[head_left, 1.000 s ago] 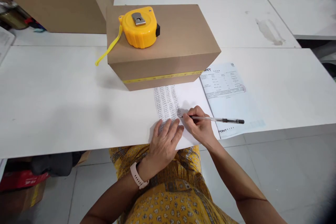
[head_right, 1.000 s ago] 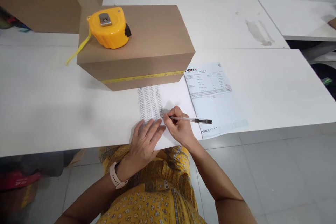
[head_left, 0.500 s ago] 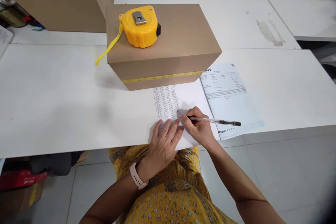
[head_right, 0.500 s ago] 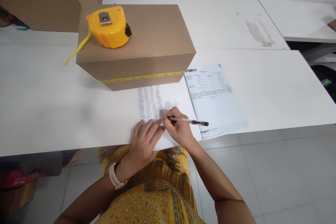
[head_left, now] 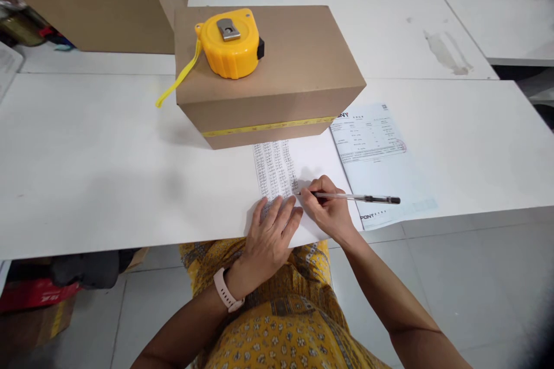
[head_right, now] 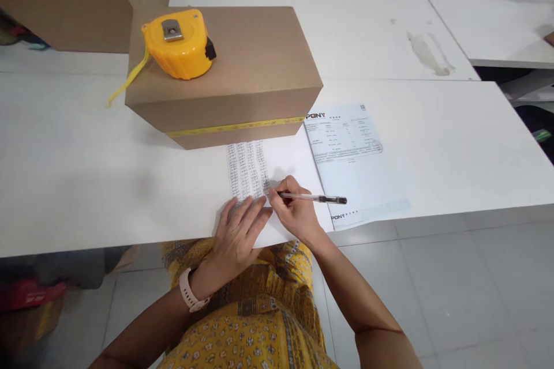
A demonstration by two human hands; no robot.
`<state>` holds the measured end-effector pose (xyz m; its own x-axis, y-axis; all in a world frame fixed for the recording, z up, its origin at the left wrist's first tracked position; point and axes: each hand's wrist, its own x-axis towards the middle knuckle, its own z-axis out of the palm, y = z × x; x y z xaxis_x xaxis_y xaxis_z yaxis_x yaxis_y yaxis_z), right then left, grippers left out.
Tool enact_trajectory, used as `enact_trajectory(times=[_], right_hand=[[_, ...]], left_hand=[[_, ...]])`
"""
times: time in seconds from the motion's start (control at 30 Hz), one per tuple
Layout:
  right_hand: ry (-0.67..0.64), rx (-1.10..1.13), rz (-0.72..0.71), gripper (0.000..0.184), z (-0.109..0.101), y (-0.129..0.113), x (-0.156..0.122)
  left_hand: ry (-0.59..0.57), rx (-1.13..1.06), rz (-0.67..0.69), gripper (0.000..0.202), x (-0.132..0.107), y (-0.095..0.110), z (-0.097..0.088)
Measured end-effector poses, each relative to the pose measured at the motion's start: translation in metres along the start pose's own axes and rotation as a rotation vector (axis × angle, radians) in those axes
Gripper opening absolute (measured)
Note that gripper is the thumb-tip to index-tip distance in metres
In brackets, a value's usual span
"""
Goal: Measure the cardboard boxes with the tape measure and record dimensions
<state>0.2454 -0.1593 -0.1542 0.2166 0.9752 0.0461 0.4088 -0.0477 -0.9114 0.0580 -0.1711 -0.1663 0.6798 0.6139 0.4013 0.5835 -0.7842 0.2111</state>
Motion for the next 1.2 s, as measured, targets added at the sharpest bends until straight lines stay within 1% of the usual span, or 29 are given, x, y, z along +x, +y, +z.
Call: enact_trajectory(times=[0.37,0.67,0.8,1.03,1.2], right_hand=[[0.009,-0.022,-0.004,0.025,0.0001,-0.0004,0.0005],[0.005,0.014,0.023,0.026,0.0003,0.0014,-0.0008],[0.003,0.031,0.027,0.027,0.0003,0.0014,-0.0006],[0.022,-0.001,0.012,0.028,-0.0006,0.0003,0.0012],[0.012,0.003,0.004,0.027,-0.0001,0.0007,0.0007]], left_hand=[[-0.001,-0.010,0.000,0.043,0.0013,0.0005,-0.0011],[-0.020,-0.005,-0.001,0.044,0.0018,0.0001,-0.0032],[-0.010,-0.001,0.000,0.043,0.0017,0.0002,-0.0029],[-0.031,0.002,-0.006,0.044,0.0009,0.0005,-0.0027],[-0.006,-0.002,-0.002,0.043,0.0011,0.0005,-0.0020]])
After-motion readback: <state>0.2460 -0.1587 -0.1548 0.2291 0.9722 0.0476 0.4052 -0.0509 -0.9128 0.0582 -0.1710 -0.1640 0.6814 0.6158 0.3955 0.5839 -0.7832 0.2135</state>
